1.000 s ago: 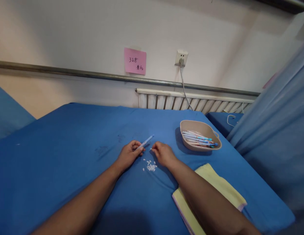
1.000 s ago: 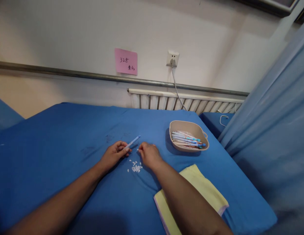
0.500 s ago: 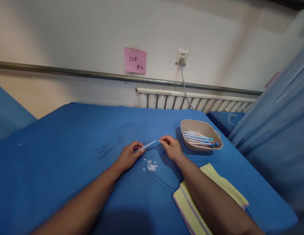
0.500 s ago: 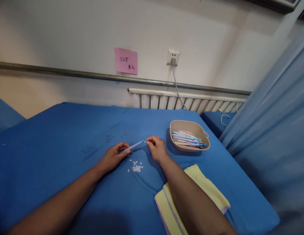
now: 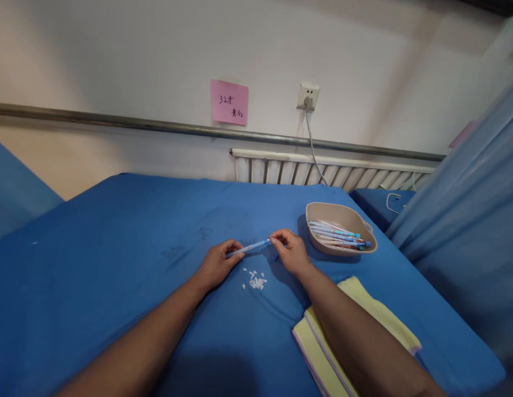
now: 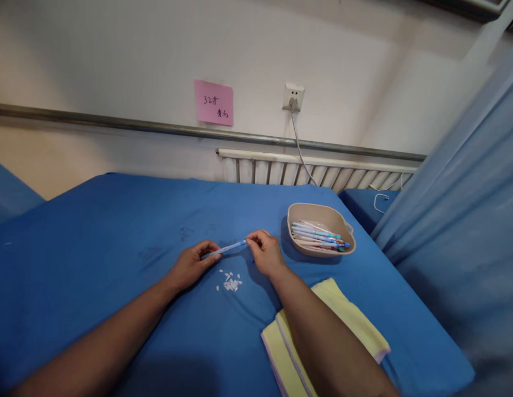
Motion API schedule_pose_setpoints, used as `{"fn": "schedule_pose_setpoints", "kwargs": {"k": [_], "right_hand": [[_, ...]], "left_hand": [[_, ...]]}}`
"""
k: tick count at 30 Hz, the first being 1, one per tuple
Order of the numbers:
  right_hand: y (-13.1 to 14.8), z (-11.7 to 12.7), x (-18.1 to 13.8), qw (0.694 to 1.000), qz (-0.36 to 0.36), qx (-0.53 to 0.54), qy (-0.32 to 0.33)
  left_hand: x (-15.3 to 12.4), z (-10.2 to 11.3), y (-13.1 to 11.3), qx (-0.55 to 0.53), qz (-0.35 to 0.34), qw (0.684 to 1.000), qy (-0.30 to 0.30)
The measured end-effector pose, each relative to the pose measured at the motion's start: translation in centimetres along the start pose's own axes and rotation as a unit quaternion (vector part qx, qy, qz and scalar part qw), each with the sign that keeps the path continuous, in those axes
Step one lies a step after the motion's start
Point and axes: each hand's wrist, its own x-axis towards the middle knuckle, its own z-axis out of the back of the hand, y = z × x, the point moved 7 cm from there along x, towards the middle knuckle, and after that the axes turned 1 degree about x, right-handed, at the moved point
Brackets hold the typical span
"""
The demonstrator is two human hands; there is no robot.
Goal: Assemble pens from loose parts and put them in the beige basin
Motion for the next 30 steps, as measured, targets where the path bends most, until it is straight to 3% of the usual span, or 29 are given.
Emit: {"fn": "schedule_pose_setpoints", "kwargs": {"k": [18,22,25,30], "right_hand": [[-1.0,-0.6,0.0,0.997,-0.052,0.045,0.025],[-2.1,0.9,0.1,0.992,-0.082,-0.090,0.021],[-2.4,1.5,0.0,0.967,-0.090,-0.227,0.066],[-1.8,0.8,-0.9,0.931,-0.095,-0.330,0.123]], "left_hand": [[0.2,0.0,-0.1,-0.053,0.015,0.998,0.000],[0.4,0.1,0.5,-0.112,0.030,0.993,-0.011],[0.5,0.1,0.8,-0.151,0.051,0.987,-0.015],[0.5,0.0,0.7,-0.168,0.064,0.984,-0.012]]}}
